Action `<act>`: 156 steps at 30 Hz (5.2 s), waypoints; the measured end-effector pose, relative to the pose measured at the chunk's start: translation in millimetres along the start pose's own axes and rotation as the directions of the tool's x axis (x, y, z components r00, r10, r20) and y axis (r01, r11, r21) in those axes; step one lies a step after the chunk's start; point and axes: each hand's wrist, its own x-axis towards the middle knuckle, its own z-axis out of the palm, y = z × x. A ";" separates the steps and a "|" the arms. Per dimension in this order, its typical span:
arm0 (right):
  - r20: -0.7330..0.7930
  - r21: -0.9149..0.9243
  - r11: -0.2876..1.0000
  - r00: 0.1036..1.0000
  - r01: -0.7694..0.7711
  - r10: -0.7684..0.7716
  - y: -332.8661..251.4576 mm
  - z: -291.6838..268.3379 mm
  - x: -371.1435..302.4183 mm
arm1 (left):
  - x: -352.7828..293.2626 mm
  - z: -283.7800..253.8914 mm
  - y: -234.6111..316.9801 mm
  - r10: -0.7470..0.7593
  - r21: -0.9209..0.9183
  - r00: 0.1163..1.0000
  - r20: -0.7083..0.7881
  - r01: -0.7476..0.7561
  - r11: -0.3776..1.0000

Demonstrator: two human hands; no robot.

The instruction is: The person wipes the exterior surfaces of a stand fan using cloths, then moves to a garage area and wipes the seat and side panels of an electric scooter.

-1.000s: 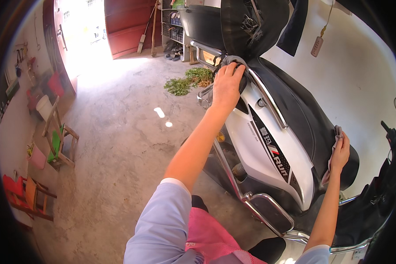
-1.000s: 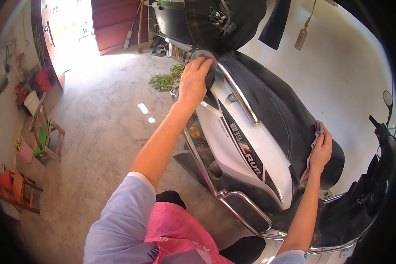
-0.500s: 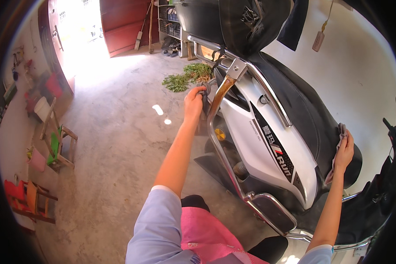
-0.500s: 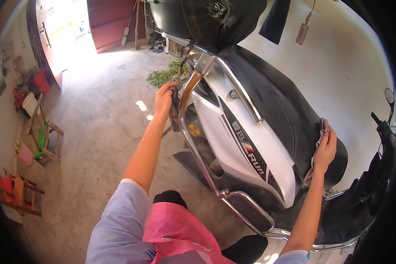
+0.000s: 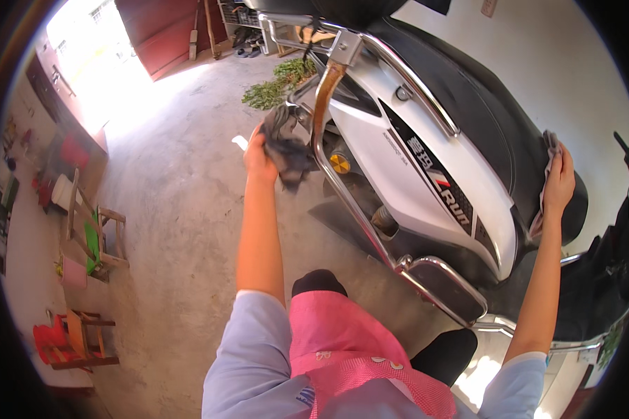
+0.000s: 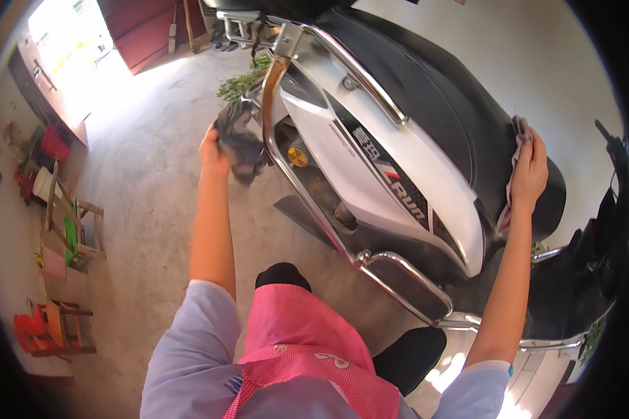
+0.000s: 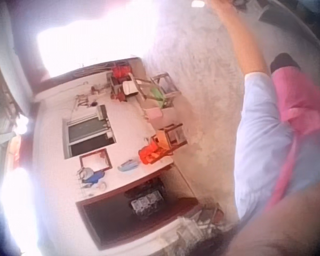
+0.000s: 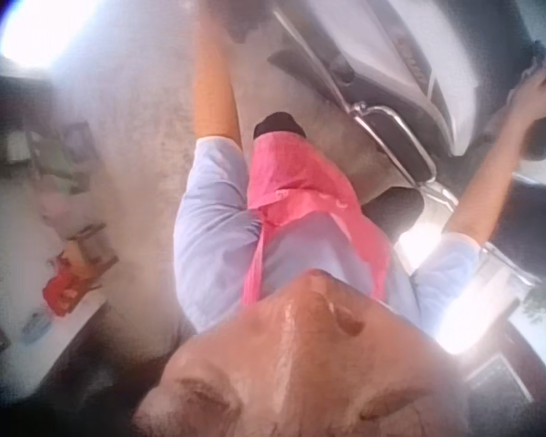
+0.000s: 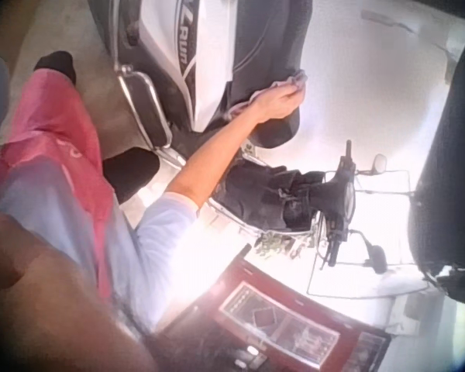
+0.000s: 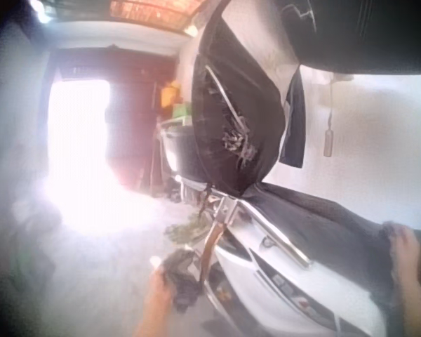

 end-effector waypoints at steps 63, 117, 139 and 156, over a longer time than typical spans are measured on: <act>0.798 0.067 0.777 0.433 0.626 -0.419 24.2 -117.8 -321.4 | -193.9 29.7 -184.8 -0.345 0.864 0.805 0.482 -0.502 0.037; 0.605 -0.133 0.990 0.795 0.050 0.041 26.7 -120.1 -279.3 | -279.3 108.7 -245.3 -0.480 0.596 0.709 0.517 -0.701 -0.393; 0.343 -0.115 0.986 0.936 0.119 -0.073 -4.5 -122.4 -383.9 | -336.4 4.0 -229.7 -0.237 0.610 0.646 0.725 -0.763 -0.213; 0.407 0.337 0.765 0.818 -0.548 0.407 6.4 -152.4 -297.7 | -297.4 68.4 -187.5 0.148 0.518 0.955 0.258 -0.266 0.813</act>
